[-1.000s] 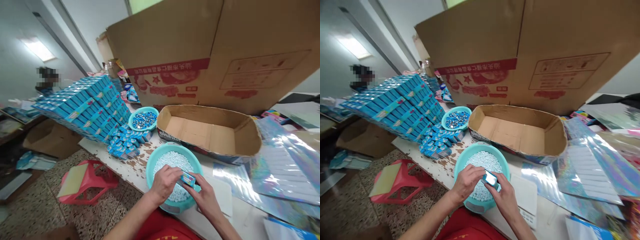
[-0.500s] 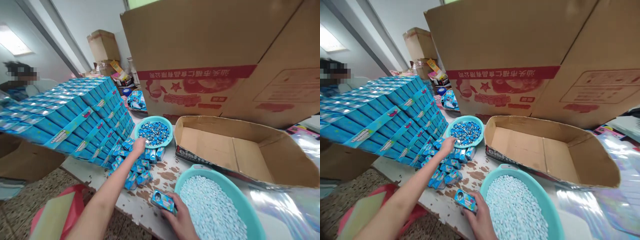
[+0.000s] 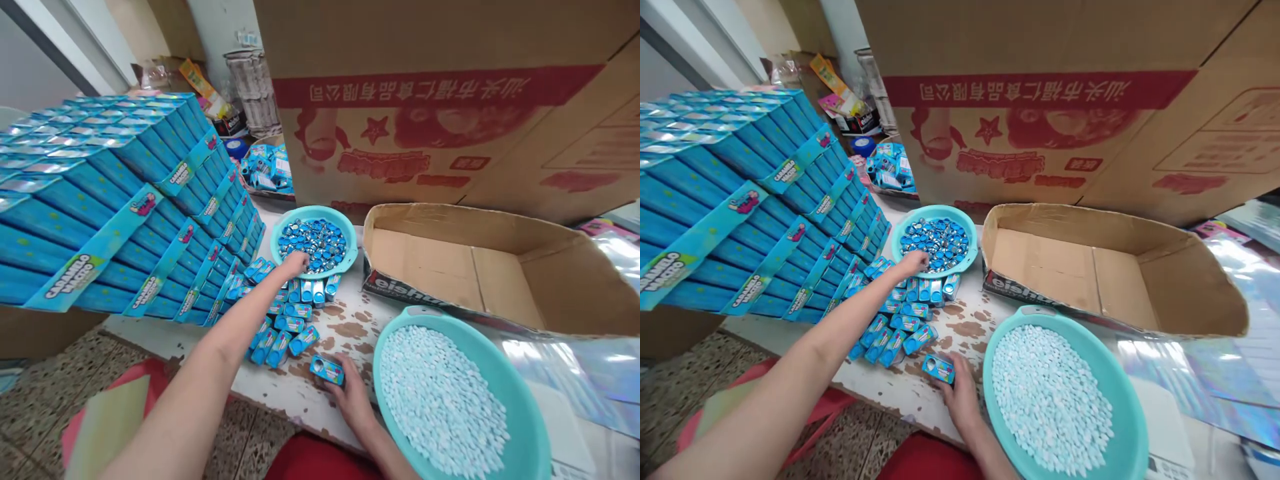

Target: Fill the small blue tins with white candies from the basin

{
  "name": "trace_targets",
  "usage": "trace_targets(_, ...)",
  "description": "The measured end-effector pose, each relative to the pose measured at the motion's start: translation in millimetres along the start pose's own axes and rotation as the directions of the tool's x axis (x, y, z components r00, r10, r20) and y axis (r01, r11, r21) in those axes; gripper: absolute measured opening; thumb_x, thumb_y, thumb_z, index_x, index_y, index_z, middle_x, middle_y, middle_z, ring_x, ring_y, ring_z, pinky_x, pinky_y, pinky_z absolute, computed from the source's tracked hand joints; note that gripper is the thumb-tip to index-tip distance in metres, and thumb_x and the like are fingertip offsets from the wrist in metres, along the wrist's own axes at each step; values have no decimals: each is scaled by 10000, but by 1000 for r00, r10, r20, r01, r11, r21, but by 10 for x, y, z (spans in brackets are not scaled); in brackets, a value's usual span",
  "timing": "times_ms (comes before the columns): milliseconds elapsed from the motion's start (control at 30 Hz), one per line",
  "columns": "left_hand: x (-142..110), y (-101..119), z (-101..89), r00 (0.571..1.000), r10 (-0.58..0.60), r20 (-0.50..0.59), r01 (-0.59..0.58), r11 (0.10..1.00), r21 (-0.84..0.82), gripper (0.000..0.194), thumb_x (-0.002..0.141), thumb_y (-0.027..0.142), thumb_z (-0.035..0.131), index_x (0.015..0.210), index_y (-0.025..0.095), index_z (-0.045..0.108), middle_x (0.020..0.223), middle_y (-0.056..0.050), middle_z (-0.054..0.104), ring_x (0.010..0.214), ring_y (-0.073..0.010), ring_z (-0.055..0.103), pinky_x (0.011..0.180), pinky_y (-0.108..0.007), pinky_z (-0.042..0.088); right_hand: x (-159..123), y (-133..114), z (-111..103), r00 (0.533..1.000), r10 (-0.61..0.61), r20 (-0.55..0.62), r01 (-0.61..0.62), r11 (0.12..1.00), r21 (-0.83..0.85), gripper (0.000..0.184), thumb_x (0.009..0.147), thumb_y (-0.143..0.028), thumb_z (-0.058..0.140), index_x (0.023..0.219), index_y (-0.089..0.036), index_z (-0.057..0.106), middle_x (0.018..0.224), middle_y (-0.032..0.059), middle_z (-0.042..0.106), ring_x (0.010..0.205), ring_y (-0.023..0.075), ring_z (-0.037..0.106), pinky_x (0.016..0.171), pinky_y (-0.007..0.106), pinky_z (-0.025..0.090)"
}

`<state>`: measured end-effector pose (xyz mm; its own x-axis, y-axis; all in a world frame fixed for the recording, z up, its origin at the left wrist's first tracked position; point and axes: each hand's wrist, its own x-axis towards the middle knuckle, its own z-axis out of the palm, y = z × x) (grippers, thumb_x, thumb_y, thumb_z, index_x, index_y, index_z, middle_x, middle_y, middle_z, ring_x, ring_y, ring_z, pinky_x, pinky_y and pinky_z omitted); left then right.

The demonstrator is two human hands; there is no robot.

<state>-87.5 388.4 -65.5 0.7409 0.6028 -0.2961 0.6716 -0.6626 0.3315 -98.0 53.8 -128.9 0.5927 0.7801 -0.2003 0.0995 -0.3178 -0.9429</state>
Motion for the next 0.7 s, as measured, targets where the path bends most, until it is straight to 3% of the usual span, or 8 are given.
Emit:
trace_targets(100, -501, 92, -60, 989, 72, -126, -84, 992, -96, 248, 790, 89, 529, 1018, 136, 614, 997, -53, 640, 915, -164, 585, 819, -272, 456, -49, -256, -90, 993, 76, -95, -67, 993, 99, 567, 559, -315, 779, 1089, -197, 617, 1213, 118, 579, 1183, 328, 474, 1037, 484, 326)
trace_targets(167, -1039, 276, 87, 942, 208, -262, -265, 942, -204, 227, 819, 135, 512, 1031, 151, 594, 995, -50, 628, 908, -160, 575, 809, -284, 466, -83, -485, -163, 976, 214, -35, -194, 934, 301, 552, 658, -474, 729, 1121, -200, 610, 1175, 119, 607, 1104, 299, 538, 974, 463, 395)
trace_targets(233, -1638, 532, 381, 849, 394, -353, -496, 824, -274, 212, 869, 161, 447, 1025, 172, 590, 957, -54, 633, 918, -164, 573, 817, -296, 468, -102, -678, -202, 919, 363, 151, -383, 739, 554, 597, 718, -619, 624, 1130, -187, 615, 1133, 122, 635, 999, 270, 600, 869, 421, 472)
trace_targets(300, -2159, 786, 729, 831, 457, -317, -547, 774, -318, 267, 895, 147, 390, 1090, 189, 566, 962, -59, 637, 907, -158, 577, 809, -280, 470, -117, -777, -188, 835, 435, 336, -534, 497, 684, 639, 687, -671, 621, 1058, -152, 658, 1077, 123, 663, 928, 244, 626, 791, 361, 503)
trace_targets(400, -2618, 1027, 1117, 931, 201, -305, -332, 814, -476, 265, 884, 129, 388, 1072, 202, 561, 981, -54, 618, 926, -155, 575, 816, -270, 477, -181, -748, -105, 750, 498, 436, -625, 319, 712, 495, 577, -548, 785, 837, -133, 709, 896, 81, 703, 805, 184, 635, 710, 268, 504)
trace_targets(500, -2773, 1076, 1252, 964, -125, -236, -39, 809, -586, 260, 833, 97, 429, 1011, 212, 580, 1008, -41, 559, 951, -151, 547, 837, -271, 469, -308, -654, -33, 726, 498, 473, -653, 286, 701, 395, 546, -422, 844, 804, -158, 704, 854, 44, 702, 749, 156, 627, 683, 252, 503)
trace_targets(633, -2831, 1025, 1288, 969, -190, -158, 83, 852, -516, 252, 823, 95, 416, 902, 202, 631, 907, -34, 550, 877, -158, 528, 774, -264, 450, -437, -615, -46, 706, 482, 519, -698, 354, 622, 451, 570, -438, 826, 910, -181, 681, 894, 37, 685, 736, 154, 628, 689, 281, 506)
trace_targets(700, -2799, 989, 1293, 970, -203, -131, 113, 860, -498, 256, 840, 107, 397, 843, 196, 638, 868, -31, 563, 843, -152, 533, 750, -250, 435, -422, -593, -96, 723, 476, 500, -690, 483, 538, 516, 594, -480, 794, 1004, -199, 652, 943, 46, 673, 738, 172, 634, 684, 315, 509)
